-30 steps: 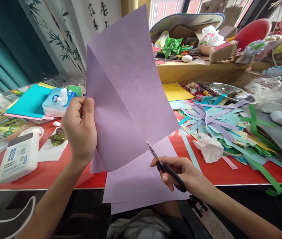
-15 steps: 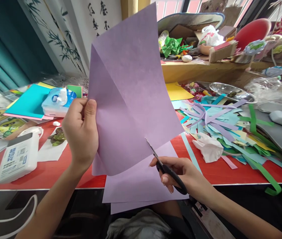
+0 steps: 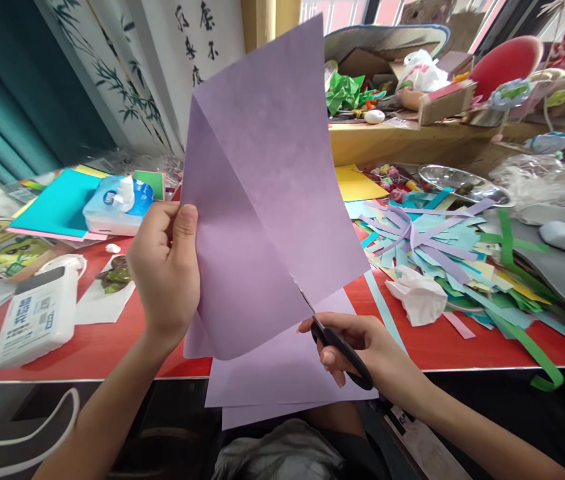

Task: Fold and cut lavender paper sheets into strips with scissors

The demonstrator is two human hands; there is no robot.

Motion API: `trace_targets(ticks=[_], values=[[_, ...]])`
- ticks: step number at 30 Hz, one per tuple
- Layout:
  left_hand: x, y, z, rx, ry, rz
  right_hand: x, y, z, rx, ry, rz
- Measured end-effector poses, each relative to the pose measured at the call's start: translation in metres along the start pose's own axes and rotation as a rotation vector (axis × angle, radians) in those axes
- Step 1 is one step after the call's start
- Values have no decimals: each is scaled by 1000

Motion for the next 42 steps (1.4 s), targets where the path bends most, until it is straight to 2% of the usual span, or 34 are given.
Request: trace_targets(ticks=[6,29,42], values=[[4,4,0,15,-15,-3,-2,-8,-3,-21,15,16],[6,11,0,-8,-43,-27,-1,-11,-5,-66,47,21],[12,11,-2,-18,-105,38,-1,-13,-4,-104,83,25]])
Point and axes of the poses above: each hand's wrist, its own x-axis away from the middle knuckle, its own z-axis out of the back of the hand, y = z × x, the point moved 7 cm from there along -x, towards the middle knuckle, and after that the axes turned 3 degrees about z, right-handed, at the moved point
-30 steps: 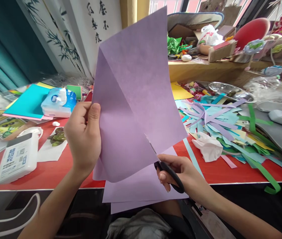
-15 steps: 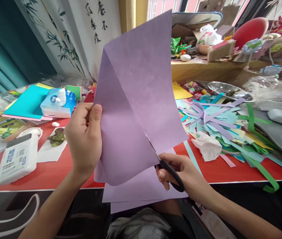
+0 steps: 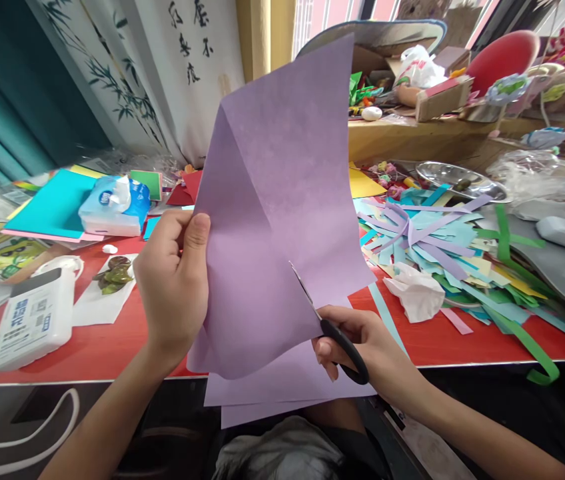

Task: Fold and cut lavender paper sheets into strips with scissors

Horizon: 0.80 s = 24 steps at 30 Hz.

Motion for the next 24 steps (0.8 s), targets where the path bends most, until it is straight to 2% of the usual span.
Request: trace_targets(ticks=[24], values=[[6,0,-3,-38,-33,10,-3,-6,-4,14,-2,4]])
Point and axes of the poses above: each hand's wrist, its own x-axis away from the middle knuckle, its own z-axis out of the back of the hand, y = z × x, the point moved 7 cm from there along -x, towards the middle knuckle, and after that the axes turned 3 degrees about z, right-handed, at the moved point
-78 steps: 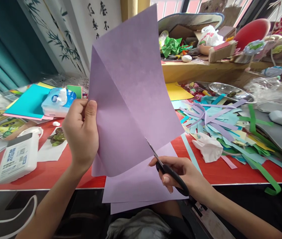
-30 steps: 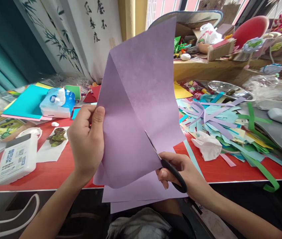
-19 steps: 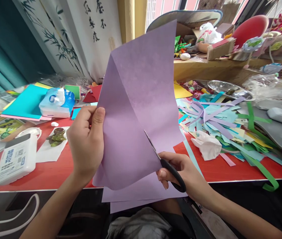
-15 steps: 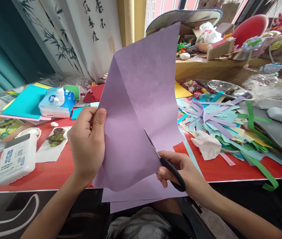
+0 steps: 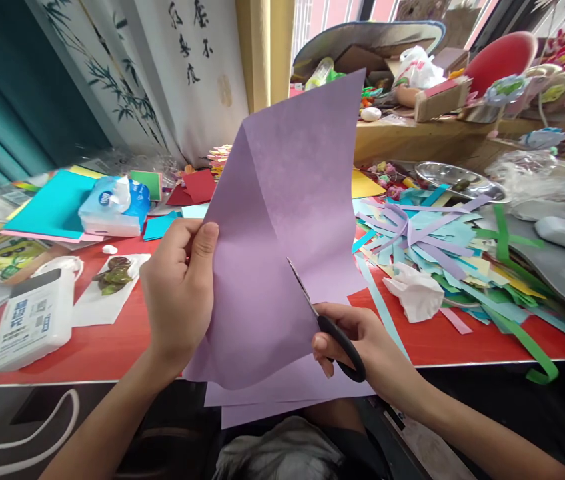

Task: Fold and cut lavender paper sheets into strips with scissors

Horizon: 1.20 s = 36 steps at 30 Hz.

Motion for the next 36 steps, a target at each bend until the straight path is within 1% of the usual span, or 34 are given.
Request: trace_targets(ticks=[4,10,14,19,23,28,33,36], values=[[0,0,0,-9,-2,-3,1,1,0,-7,4,-10],[3,2,-3,13,-66,47,0,-2,0,-3,5,18],[4,4,-3,5,-64,47,1,-1,1,12,10,7],[5,5,-4,-3,-102,48,1,3,2,-54,19,12],[5,7,-4,-2,-119,45,1,3,2,-45,23,7],[2,9,-4,-7,-123,32,1,1,4,-43,37,16],[1,12,-2,15,-141,47,1,-1,2,-72,20,48],[0,13,1,18,-122,55,2,-3,1,-50,28,40]])
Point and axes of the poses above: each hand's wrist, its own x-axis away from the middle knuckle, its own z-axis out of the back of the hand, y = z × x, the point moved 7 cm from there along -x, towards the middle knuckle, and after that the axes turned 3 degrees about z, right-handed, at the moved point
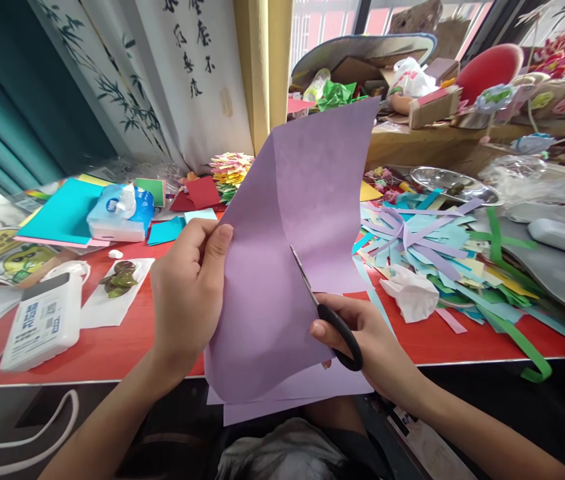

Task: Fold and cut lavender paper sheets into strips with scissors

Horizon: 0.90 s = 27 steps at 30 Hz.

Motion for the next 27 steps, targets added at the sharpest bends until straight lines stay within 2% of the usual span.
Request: trace_targets(ticks=[6,27], values=[[0,3,-1,48,-17,-23,0,-12,0,74,15,101],[5,7,-2,-11,-90,-15,0,-16,-4,36,-2,116]])
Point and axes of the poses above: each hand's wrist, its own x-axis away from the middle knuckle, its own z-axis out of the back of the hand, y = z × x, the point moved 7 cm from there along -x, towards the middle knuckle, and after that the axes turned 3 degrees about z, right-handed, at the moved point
